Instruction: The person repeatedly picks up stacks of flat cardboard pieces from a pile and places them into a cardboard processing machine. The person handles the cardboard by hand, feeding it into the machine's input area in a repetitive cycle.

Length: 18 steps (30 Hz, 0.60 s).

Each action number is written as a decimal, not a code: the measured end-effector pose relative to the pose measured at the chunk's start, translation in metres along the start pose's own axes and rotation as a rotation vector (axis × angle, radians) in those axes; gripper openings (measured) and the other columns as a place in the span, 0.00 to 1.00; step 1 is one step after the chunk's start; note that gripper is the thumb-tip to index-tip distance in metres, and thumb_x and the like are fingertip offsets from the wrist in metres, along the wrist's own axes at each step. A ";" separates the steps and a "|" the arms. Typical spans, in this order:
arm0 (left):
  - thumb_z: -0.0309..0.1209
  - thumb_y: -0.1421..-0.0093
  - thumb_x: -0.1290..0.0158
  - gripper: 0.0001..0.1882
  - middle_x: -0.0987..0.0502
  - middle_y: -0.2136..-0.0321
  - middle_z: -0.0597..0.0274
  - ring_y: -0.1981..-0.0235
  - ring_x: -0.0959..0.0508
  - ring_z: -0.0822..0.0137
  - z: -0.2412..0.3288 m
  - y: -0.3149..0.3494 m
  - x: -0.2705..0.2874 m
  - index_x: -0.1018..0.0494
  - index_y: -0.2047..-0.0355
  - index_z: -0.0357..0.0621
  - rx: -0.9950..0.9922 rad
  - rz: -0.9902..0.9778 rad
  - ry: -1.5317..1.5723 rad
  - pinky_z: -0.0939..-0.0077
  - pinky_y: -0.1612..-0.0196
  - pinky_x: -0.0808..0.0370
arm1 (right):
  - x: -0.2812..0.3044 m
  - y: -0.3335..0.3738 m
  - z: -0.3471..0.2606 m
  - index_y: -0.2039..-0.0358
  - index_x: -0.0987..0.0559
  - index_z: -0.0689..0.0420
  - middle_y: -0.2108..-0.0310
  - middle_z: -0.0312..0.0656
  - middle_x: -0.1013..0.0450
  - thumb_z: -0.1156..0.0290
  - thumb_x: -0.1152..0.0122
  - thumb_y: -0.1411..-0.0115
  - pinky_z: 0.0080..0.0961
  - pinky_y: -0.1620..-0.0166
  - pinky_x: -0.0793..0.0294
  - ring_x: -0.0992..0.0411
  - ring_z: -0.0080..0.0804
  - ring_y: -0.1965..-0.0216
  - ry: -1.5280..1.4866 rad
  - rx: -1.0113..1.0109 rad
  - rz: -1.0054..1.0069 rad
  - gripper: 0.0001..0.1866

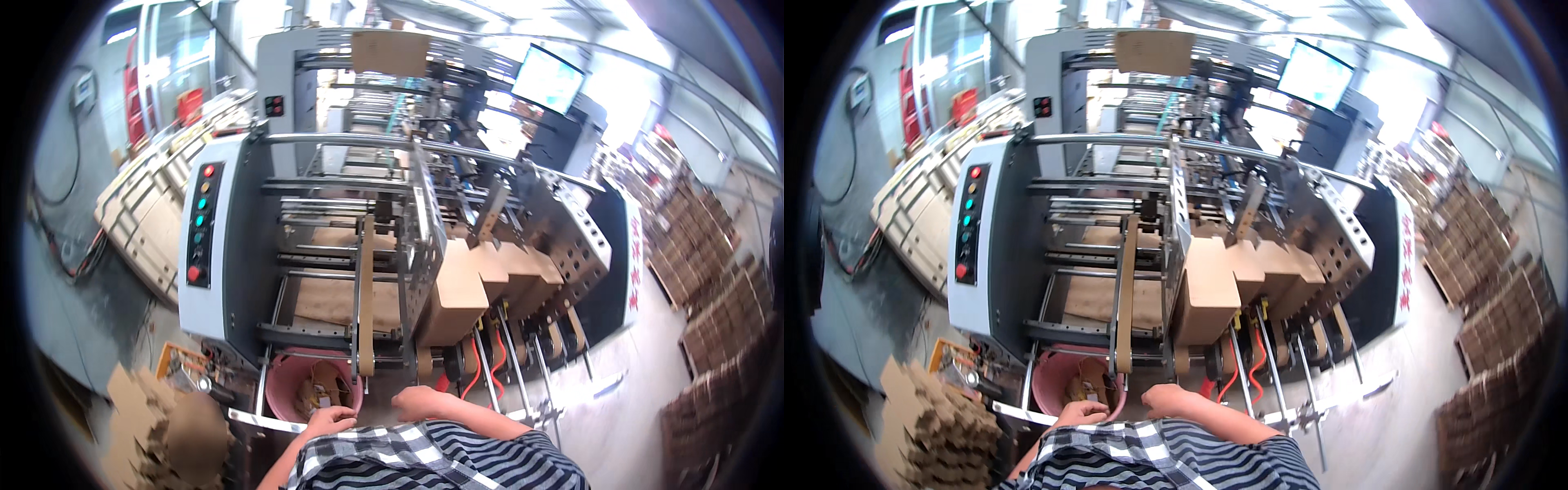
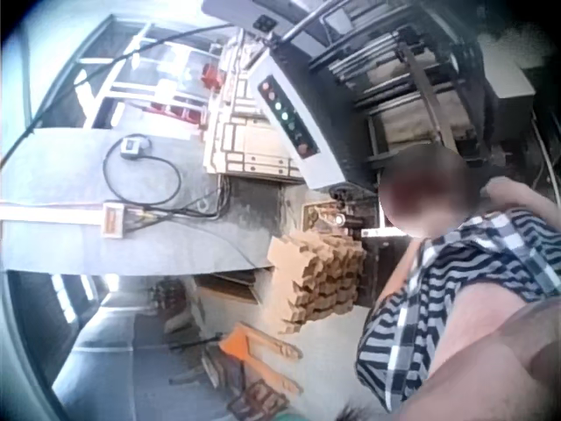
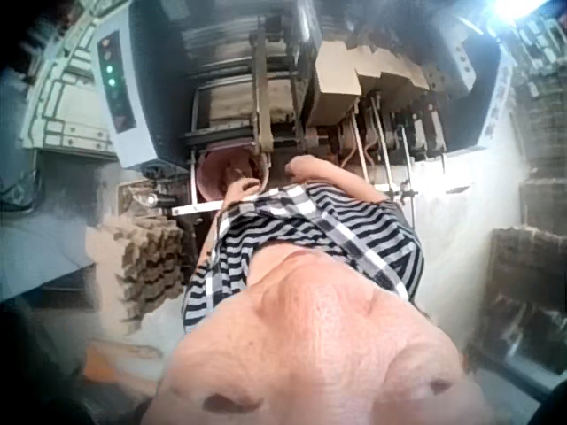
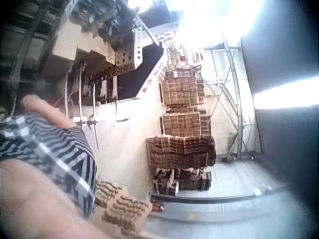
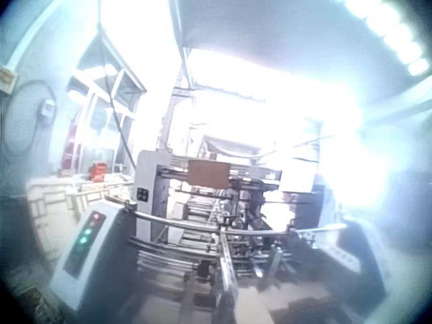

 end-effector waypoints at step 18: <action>0.33 0.45 0.44 0.15 0.21 0.61 0.55 0.60 0.21 0.66 -0.009 0.199 0.144 0.24 0.59 0.39 -0.216 0.369 -0.100 0.73 0.56 0.27 | -0.187 -0.089 -0.037 0.68 0.25 0.53 0.67 0.46 0.28 0.74 0.42 0.57 0.41 0.60 0.30 0.28 0.45 0.62 0.152 -0.343 0.466 0.11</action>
Point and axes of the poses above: each hand's wrist, its own y-axis away from the middle knuckle, its own x-axis out of the back of the hand, z = x × y, the point moved 4 cm from there along -y, towards the middle knuckle
